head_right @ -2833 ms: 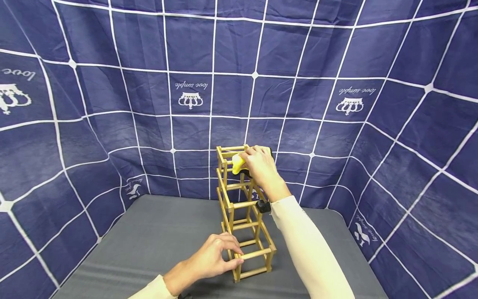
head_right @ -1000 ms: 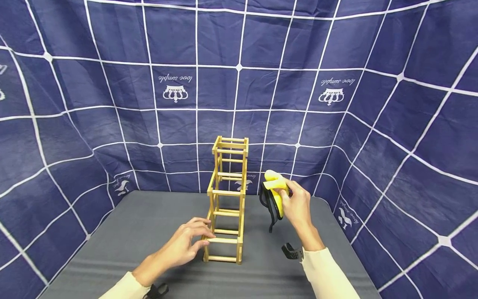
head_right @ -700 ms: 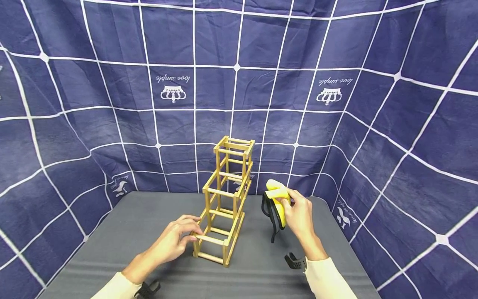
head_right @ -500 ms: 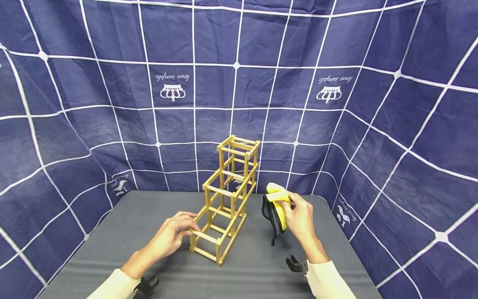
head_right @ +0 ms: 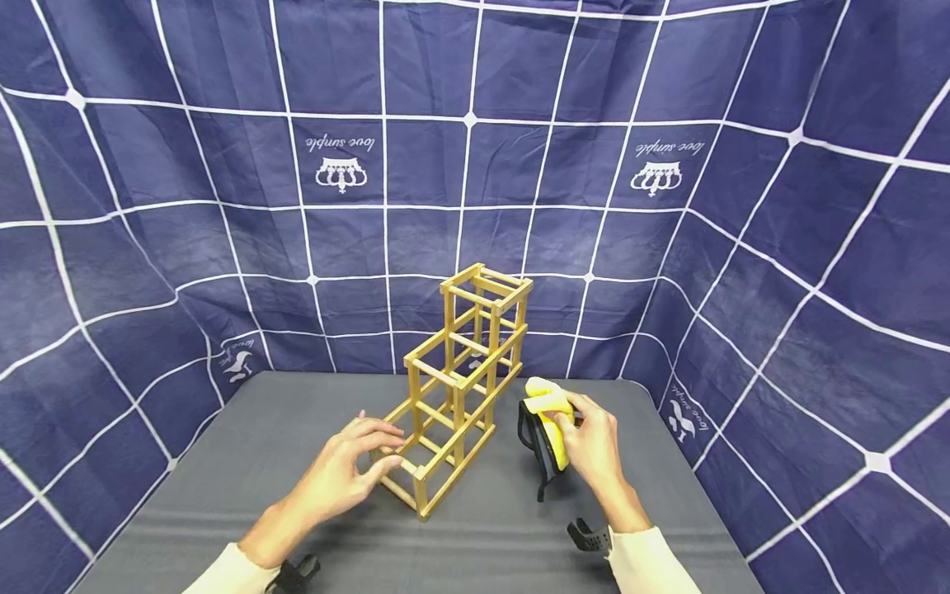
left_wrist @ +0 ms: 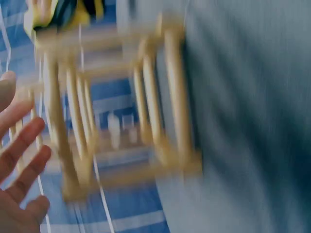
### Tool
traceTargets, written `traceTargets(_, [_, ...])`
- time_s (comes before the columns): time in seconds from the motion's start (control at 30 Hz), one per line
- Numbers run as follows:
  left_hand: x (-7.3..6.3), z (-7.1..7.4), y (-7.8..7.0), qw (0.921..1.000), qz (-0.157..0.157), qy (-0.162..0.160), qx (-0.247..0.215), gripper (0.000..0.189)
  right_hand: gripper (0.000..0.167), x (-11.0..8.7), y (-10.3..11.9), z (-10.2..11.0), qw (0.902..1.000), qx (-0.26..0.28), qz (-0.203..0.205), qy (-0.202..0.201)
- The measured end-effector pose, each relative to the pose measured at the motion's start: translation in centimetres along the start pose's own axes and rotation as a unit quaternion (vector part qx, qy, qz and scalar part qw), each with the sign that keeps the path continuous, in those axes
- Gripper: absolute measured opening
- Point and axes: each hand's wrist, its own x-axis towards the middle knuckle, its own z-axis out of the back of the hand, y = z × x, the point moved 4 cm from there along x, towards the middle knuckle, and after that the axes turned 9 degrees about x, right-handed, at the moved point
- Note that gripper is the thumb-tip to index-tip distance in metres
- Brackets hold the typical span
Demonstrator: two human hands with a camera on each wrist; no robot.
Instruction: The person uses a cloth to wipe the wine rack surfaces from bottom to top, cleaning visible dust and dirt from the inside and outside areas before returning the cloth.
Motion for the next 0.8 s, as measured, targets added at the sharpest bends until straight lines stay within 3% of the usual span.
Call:
traceTargets(0.13, [0.0, -1.3, -3.4, 0.9991, -0.016, 0.033, 0.020, 0.036, 0.033, -0.3, -0.3, -0.1, 1.0000, -0.007, -0.003, 0.006])
traceTargets(0.27, [0.2, -2.1, -4.6, 0.9988, -0.004, 0.049, 0.000, 0.030, 0.034, -0.8, -0.4, -0.2, 0.9998, -0.013, 0.001, 0.012])
traceTargets(0.37, [0.3, -2.0, -4.5, 0.9986, -0.007, 0.048, -0.020, 0.027, 0.035, -1.1, -0.4, -0.2, 0.9997, -0.002, 0.017, 0.017])
traceTargets(0.53, [0.4, -1.7, -3.5, 0.9988, -0.035, 0.034, -0.007, 0.028, 0.038, -1.6, -0.3, -0.5, 0.9955, 0.052, 0.064, 0.046])
traceTargets(0.67, [0.6, -1.6, -2.4, 0.9989, -0.032, 0.033, -0.009, 0.029, 0.039, -2.1, -0.3, -1.0, 0.9881, 0.094, 0.091, 0.082])
traceTargets(0.8, [0.8, -1.7, -1.3, 0.9988, -0.034, 0.027, -0.023, 0.029, 0.040, -2.4, -0.1, -1.6, 0.9822, 0.097, 0.125, 0.101])
